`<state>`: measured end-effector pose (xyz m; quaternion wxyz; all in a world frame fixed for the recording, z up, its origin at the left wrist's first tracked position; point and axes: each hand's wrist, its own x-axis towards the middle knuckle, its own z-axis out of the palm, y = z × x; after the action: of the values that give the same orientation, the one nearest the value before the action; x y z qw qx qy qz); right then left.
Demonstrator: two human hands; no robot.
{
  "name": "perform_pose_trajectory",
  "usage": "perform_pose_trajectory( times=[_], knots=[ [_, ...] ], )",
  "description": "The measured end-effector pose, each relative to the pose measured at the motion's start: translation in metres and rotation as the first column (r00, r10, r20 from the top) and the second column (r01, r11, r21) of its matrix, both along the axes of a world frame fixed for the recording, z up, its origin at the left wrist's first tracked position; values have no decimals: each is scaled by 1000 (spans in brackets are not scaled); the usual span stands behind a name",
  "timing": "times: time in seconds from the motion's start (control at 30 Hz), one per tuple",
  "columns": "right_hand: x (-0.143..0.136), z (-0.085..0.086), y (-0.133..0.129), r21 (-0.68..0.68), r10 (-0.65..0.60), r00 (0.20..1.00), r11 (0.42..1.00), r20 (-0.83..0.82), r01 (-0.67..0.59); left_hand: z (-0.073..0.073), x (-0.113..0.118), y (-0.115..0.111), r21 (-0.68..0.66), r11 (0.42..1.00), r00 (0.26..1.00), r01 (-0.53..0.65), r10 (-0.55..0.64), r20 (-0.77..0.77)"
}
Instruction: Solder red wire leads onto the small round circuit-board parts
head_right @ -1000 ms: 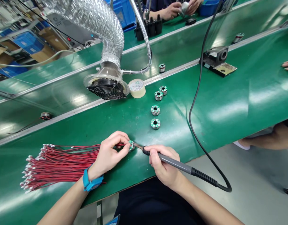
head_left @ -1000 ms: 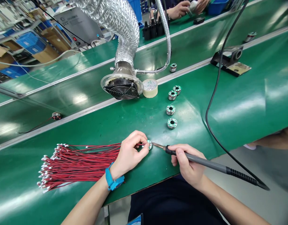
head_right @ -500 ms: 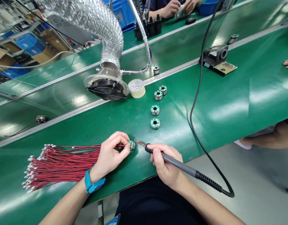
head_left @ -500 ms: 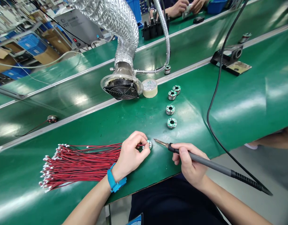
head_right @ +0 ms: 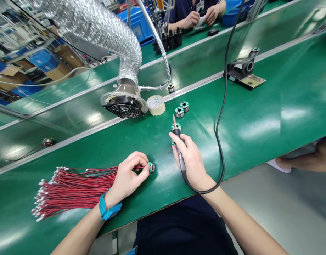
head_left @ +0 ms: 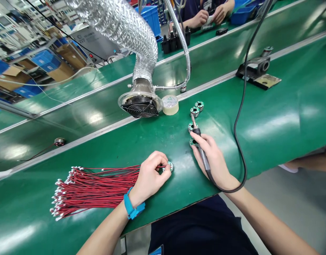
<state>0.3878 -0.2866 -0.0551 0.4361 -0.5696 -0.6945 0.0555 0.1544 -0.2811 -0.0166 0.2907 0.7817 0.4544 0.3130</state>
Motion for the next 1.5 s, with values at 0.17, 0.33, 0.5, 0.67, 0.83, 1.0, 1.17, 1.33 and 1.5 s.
perform_pose_trajectory(
  times=[0.17, 0.33, 0.5, 0.67, 0.83, 1.0, 1.17, 1.33, 1.5],
  knots=[
    [0, 0, -4, -10, 45, 997, 999, -58, -45, 2, -3, -1, 65, 997, 993, 40, -33, -112],
    [-2, -5, -10, 20, 86, 995, 996, -50, -85, 23, -10, 2, 65, 967, 788, 244, -159, -594],
    [-6, -16, -10, 42, 131, 991, 991, -8, -131, 65, -39, 47, 56, 967, 515, 248, -82, -853],
    [-6, -17, -10, 13, 141, 988, 990, 57, -142, 85, -105, 142, 164, 985, 358, -52, 172, -918],
    [-6, -16, -9, 29, 108, 989, 993, 96, -111, 57, -155, 196, 274, 938, 389, -210, 338, -857],
    [-5, -16, -10, 12, 112, 992, 994, 54, -113, 36, -167, 165, 348, 901, 501, -259, 433, -750],
    [-7, -10, -11, -8, 159, 987, 987, 9, -159, 35, -153, 85, -78, 990, 861, 114, -138, -490],
    [-15, -7, -14, -14, 260, 964, 965, -63, -261, 24, -136, 35, -266, 963, 898, 46, -156, -411],
    [-22, -9, -17, -57, 243, 964, 966, -111, -251, 23, -136, 33, -321, 946, 947, -36, -70, -312]
  ],
)
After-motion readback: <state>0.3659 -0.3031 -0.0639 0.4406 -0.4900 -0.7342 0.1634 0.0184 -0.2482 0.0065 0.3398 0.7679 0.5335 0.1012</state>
